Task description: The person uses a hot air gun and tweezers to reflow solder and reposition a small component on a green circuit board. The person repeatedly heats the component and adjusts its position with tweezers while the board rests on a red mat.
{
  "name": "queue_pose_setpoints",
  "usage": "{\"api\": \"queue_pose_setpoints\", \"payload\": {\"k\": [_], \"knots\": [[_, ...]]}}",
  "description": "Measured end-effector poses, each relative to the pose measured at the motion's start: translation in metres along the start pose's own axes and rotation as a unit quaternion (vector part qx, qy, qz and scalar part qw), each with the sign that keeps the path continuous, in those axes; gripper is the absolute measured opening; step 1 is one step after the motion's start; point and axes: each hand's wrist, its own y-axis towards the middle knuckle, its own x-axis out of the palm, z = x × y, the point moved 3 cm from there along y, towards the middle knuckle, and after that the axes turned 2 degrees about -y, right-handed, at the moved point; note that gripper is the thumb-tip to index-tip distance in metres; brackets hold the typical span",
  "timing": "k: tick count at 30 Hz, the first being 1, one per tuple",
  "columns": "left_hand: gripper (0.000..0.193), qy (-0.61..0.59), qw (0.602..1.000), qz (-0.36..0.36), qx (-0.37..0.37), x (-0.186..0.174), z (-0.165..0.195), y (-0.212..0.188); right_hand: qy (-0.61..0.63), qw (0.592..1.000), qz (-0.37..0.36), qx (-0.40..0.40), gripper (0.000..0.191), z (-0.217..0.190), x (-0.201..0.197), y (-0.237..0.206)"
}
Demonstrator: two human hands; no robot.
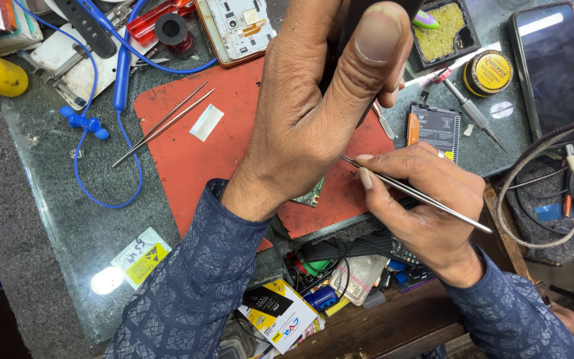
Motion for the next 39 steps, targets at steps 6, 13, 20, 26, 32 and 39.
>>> {"api": "queue_pose_setpoints", "payload": {"k": [6, 13, 20, 26, 32, 39], "knots": [[0.038, 0.003, 1.0, 0.002, 0.0, 0.0005, 0.0018, 0.0007, 0.002, 1.0, 0.0, 0.008, 0.014, -0.0012, 0.0006, 0.0001], [0.037, 0.003, 1.0, 0.0, 0.003, 0.0005, 0.0021, 0.0013, -0.002, 1.0, -0.001, 0.009, 0.013, -0.0007, 0.0008, 0.0], [0.037, -0.004, 1.0, -0.002, 0.003, 0.0004, 0.0013, 0.001, -0.004, 1.0, -0.001, 0.013, 0.013, -0.0004, 0.0012, -0.0003], [0.036, 0.007, 1.0, 0.0, 0.003, -0.0006, 0.0007, -0.0002, -0.003, 1.0, -0.001, 0.011, 0.013, -0.0002, 0.0012, -0.0001], [0.036, 0.006, 1.0, 0.003, 0.002, -0.0002, 0.0002, -0.0004, -0.003, 1.0, -0.002, 0.013, 0.012, -0.0004, 0.001, -0.0002], [0.036, 0.002, 1.0, 0.0, 0.002, -0.0002, 0.0007, 0.0, -0.009, 1.0, 0.001, 0.012, 0.011, 0.0025, 0.0008, -0.0033]]}}
